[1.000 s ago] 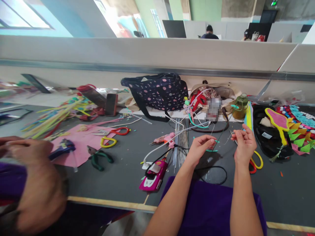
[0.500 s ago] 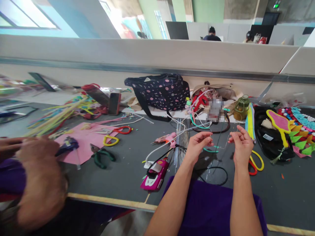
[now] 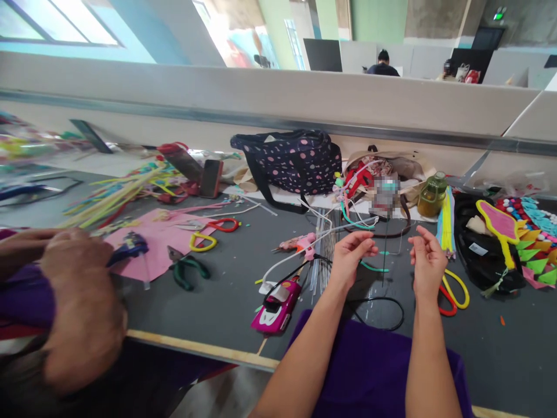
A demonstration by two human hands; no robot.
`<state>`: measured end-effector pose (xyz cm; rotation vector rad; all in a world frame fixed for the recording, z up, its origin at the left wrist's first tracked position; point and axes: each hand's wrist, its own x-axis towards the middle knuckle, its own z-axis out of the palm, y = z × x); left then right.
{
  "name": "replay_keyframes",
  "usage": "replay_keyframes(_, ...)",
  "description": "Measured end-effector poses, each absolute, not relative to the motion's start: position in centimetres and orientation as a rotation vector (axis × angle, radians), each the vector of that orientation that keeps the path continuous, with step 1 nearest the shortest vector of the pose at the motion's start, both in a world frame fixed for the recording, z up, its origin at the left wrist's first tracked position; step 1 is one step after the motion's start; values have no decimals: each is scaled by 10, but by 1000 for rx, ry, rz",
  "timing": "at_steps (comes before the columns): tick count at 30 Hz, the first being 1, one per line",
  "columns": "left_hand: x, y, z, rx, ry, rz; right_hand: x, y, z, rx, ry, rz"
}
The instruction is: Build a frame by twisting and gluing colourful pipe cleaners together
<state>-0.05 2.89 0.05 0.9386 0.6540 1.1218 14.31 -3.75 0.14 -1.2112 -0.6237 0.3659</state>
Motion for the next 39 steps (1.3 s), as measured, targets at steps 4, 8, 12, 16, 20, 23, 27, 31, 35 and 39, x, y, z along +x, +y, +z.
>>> replay_keyframes(4, -2, 31, 3, 868, 691, 1227, 140, -37, -2, -1332, -809, 461)
replay_keyframes(8, -3, 33, 4, 836, 692, 1299, 130, -36, -3, -1408, -1078, 582)
replay_keyframes(12, -4, 33, 5, 817, 691, 1314, 123, -35, -6, -1466, -1217, 642)
replay_keyframes(16, -4, 32, 6, 810, 673, 1313, 123, -35, -8, -1472, -1262, 619)
replay_keyframes(20, -4, 32, 7, 804, 665, 1312, 123, -36, -5, -1467, -1255, 628)
replay_keyframes(23, -4, 31, 8, 805, 677, 1309, 122, -37, -2, -1461, -1249, 614)
replay_keyframes(27, -4, 31, 8, 808, 674, 1310, 123, -37, -2, -1481, -1258, 614)
replay_keyframes(31, -5, 30, 9, 807, 658, 1315, 123, -38, -3, -1504, -1263, 619)
replay_keyframes(35, -5, 30, 9, 810, 649, 1321, 123, -39, -1, -1501, -1268, 619)
replay_keyframes(39, -4, 30, 9, 806, 646, 1320, 123, -38, -2, -1509, -1266, 624)
